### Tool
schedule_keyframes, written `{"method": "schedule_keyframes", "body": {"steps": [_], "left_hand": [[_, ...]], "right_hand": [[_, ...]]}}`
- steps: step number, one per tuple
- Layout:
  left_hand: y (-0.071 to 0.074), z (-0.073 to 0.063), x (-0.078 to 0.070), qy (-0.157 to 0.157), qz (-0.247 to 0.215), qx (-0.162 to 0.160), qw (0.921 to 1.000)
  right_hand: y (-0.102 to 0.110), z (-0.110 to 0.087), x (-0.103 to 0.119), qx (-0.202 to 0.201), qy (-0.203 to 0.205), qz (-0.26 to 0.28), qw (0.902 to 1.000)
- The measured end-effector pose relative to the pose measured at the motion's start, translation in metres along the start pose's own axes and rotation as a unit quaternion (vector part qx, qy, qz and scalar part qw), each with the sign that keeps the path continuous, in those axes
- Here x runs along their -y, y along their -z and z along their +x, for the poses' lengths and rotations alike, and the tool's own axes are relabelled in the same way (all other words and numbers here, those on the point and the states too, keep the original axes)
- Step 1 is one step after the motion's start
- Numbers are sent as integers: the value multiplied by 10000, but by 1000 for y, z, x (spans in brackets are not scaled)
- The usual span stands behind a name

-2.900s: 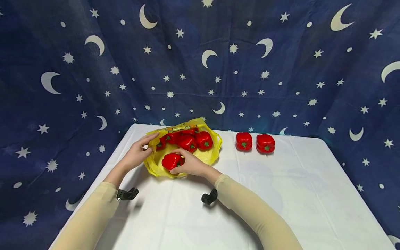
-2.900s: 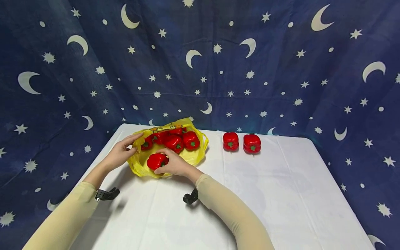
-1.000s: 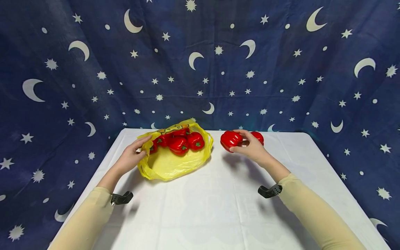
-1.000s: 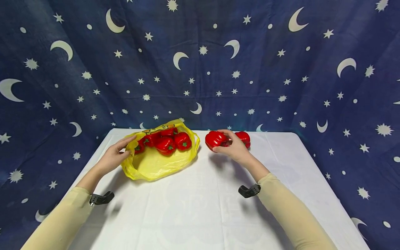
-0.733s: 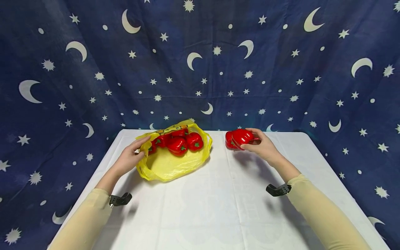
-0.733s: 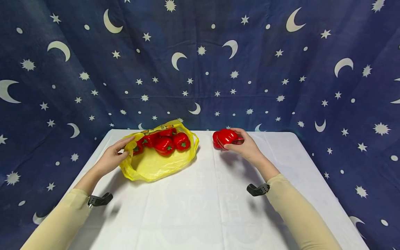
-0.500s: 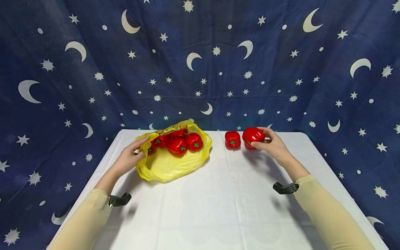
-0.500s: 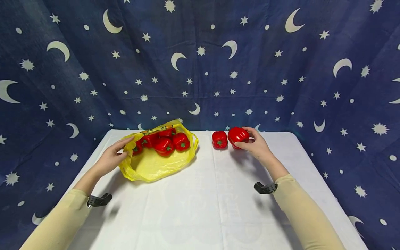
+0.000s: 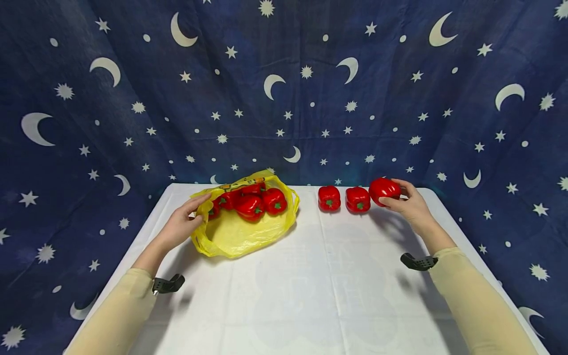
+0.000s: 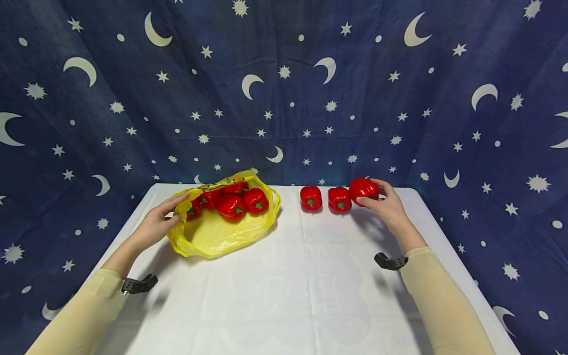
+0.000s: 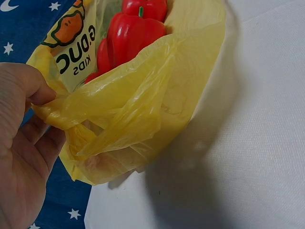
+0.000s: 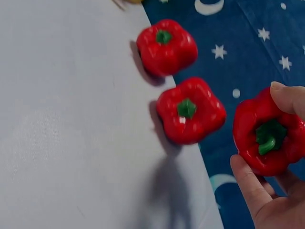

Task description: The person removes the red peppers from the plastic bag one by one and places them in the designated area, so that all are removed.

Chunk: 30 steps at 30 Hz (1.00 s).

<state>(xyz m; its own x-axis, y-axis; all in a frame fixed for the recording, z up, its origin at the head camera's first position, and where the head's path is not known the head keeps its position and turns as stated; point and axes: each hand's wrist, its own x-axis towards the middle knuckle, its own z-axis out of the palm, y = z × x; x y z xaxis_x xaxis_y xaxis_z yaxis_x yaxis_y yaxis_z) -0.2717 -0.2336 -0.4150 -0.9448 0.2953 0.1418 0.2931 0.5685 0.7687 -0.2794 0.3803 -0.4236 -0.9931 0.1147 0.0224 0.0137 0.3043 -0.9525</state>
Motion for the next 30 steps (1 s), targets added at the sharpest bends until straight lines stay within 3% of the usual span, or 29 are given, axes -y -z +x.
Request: {"method": "schedule_keyframes", "body": {"steps": [4,14,22,30], "left_hand": [[0,-3,-11,17,-83,22,10000],[-1,4,19,-188,-16,-107,9998],[-4,2,23,-72,20,-55,10000],[-5,4,23,-95,1,-79,9999]], "right_hand": [[5,4,-10,-167,-99,-33,9998],[11,13,-39,-525,-275,-200,9980],[0,12,-54,-754,-761,-206,9940],[-3,19,-61,-819,-757,-178,9936]]}}
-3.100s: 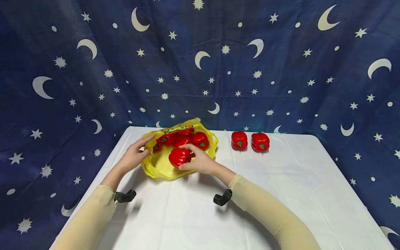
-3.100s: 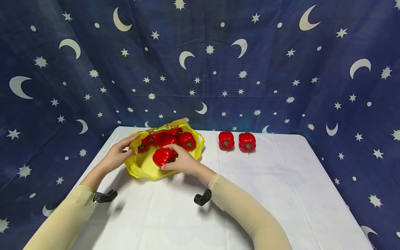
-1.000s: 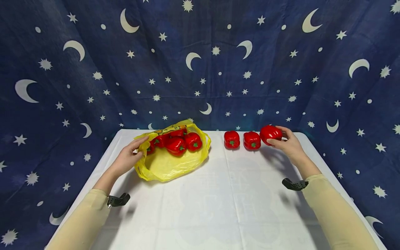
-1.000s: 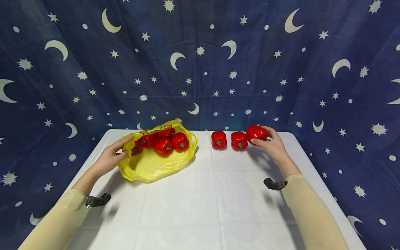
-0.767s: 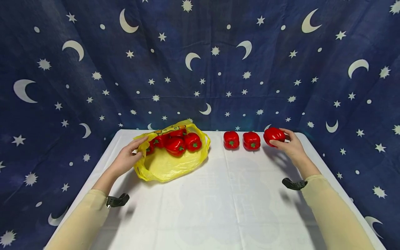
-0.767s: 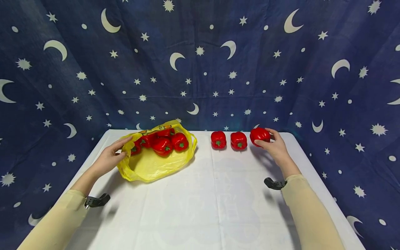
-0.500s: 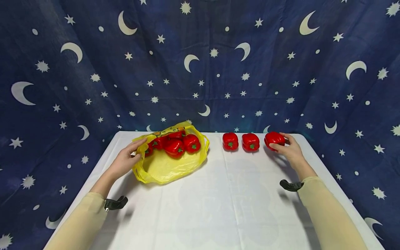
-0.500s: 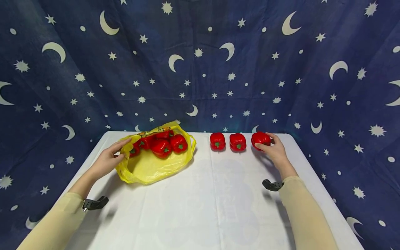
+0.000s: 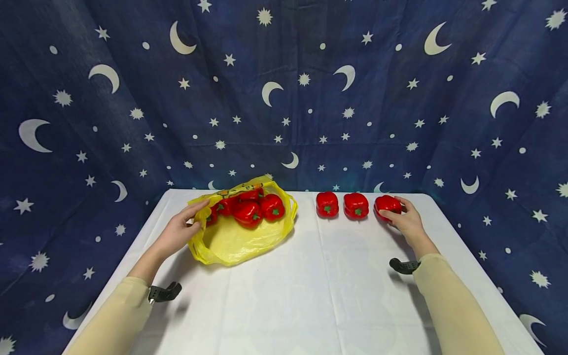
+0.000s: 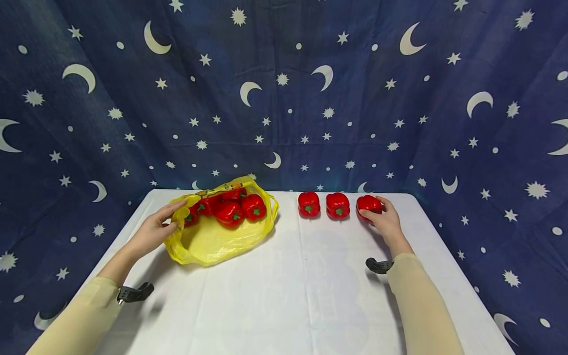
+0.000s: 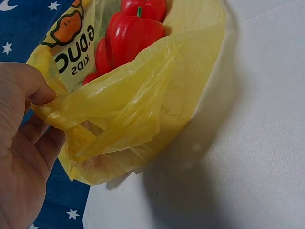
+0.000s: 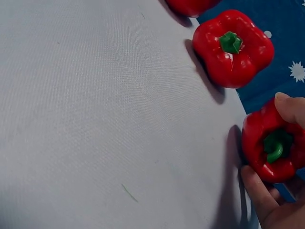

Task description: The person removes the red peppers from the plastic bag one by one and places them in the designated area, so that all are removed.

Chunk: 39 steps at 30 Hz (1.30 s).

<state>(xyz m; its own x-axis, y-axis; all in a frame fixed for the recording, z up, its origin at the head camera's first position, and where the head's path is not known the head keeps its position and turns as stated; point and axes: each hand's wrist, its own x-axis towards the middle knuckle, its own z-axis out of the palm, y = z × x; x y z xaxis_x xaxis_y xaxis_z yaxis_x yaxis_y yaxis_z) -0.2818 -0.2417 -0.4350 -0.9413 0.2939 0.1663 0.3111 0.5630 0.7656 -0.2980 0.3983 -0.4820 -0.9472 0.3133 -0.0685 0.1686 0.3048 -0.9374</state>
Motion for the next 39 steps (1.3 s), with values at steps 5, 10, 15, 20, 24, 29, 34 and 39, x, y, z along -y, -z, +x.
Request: {"method": "schedule_keyframes", "body": {"steps": [5,10,15,20,24,29,34,39], "left_hand": [[1,3,-1,-50,63,-19,10000],[2,5,-2,-141,74,-39,9999],[2,5,-6,-94,22,-3,10000],[3,5,-9,-70,14,0,10000],[3,6,-7,-55,75,-6,10000],[2,6,-3,-22,77,9,10000],[0,5,-2,28,65,20,10000],[-2,3,-3,91,5,36,10000]], "right_hand": [[-1,4,0,-101,-103,-203,9997],[-2,6,1,-137,-205,-275,9993],[-2,8,1,-111,-183,-286,9994],[-3,8,3,-125,-170,-321,9993],[-3,8,3,-111,-101,-418,9990],[-2,9,2,15,39,-519,9986],[-1,10,0,89,-5,-569,9983],[-2,8,1,104,-142,-624,9979]]}}
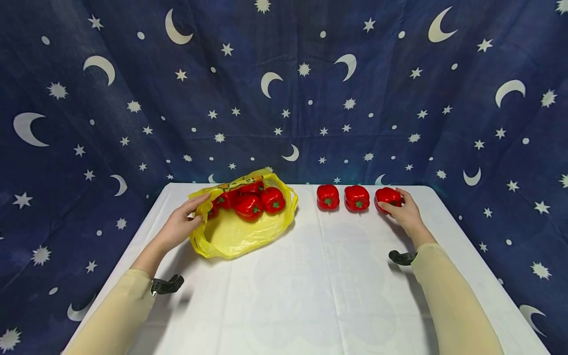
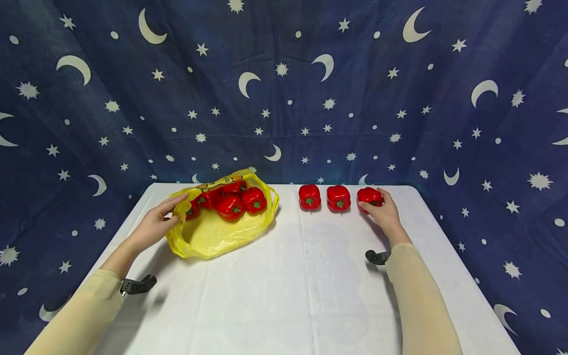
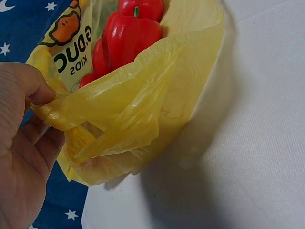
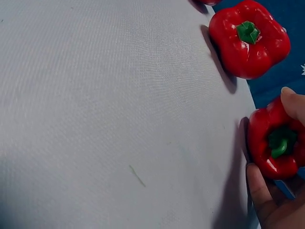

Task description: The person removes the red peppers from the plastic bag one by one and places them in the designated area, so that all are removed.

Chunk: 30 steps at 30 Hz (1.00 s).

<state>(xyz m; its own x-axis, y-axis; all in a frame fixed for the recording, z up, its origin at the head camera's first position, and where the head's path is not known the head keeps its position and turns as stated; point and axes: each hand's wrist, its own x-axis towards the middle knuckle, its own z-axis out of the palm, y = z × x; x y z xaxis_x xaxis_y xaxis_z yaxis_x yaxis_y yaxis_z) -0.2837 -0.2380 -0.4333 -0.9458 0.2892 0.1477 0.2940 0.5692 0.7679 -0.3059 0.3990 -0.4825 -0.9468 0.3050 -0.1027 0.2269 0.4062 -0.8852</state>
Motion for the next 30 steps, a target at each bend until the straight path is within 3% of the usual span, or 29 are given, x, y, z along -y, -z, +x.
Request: {"method": "schedule_keyframes", "body": {"steps": [10,15,23,26,30], "left_hand": [[2,-1,3,-23,74,-26,10000],[2,1,0,-25,-61,21,10000],[-1,5,1,-107,-137,13,9998],[-2,4,2,-121,-114,-6,9999],[-1,3,4,-135,-112,-42,9998]], "right_hand": [[9,-10,8,-325,-7,-29,9995],[22,-16,11,-623,247,-464,9967],[20,-33,35,-1062,1083,-670,9862],[7,-42,52,-1023,1556,-565,9809],[-18,-52,72,-656,2289,-531,9698]]}}
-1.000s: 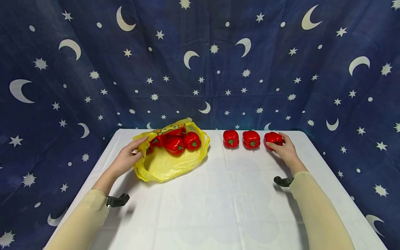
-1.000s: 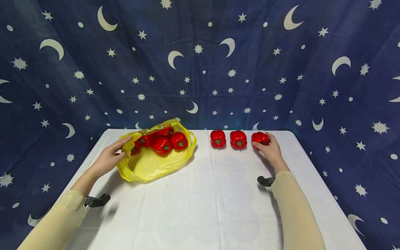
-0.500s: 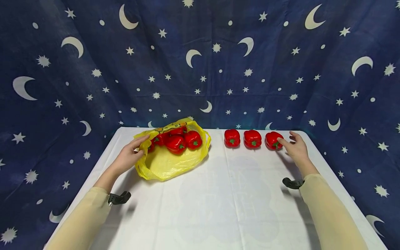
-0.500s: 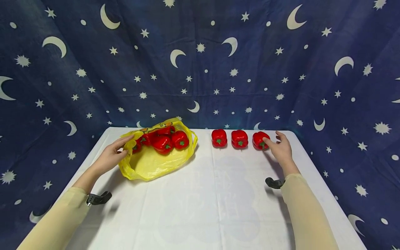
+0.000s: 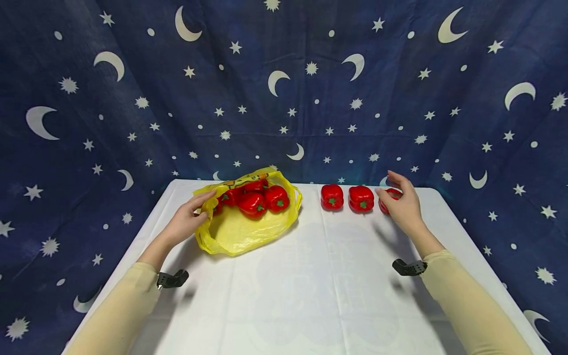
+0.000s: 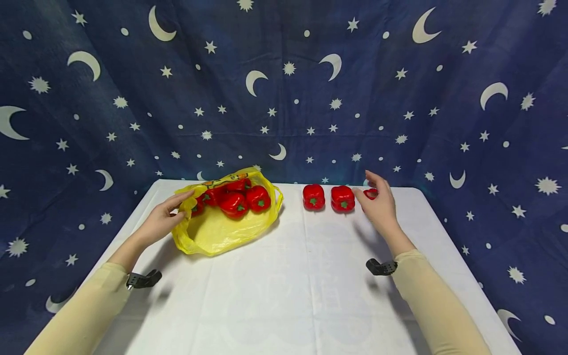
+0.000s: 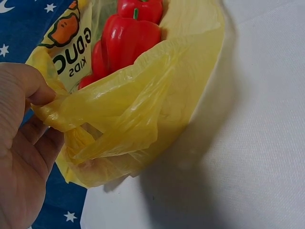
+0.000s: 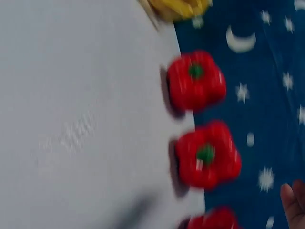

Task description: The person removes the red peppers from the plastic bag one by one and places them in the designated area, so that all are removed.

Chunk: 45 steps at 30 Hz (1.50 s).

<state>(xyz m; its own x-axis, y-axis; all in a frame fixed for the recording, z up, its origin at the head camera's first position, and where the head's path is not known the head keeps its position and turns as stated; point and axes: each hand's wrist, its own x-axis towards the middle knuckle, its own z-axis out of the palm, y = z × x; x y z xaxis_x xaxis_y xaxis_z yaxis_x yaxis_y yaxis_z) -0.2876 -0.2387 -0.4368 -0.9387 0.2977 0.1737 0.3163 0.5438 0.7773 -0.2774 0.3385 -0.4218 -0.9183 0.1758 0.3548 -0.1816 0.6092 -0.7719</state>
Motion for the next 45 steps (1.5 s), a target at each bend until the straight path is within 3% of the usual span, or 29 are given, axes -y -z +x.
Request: {"method": "schedule_keyframes", "body": {"steps": [3,7,13,22,27,34,45], "left_hand": [[1,0,0,-15,3,-11,10000],[2,-1,-2,4,-34,11,10000],[1,-1,-4,69,-59,76,9999],[-1,0,-3,130,-79,60,9999],[1,-1,-6,146,-78,104,9998],[1,3,-6,37,-44,37,10000],[0,1,-9,27,-5,-23,10000]], "right_hand": [[-19,-2,16,359,460,237,9980],[-46,-6,36,869,727,517,9922],[-86,-16,67,1571,771,647,9824],[-149,-21,96,2374,1212,190,9636],[-175,-20,113,2548,1261,-113,9587],[-204,-11,132,2535,1705,-534,9507],[-236,-4,144,2622,2072,-1760,9259]]}}
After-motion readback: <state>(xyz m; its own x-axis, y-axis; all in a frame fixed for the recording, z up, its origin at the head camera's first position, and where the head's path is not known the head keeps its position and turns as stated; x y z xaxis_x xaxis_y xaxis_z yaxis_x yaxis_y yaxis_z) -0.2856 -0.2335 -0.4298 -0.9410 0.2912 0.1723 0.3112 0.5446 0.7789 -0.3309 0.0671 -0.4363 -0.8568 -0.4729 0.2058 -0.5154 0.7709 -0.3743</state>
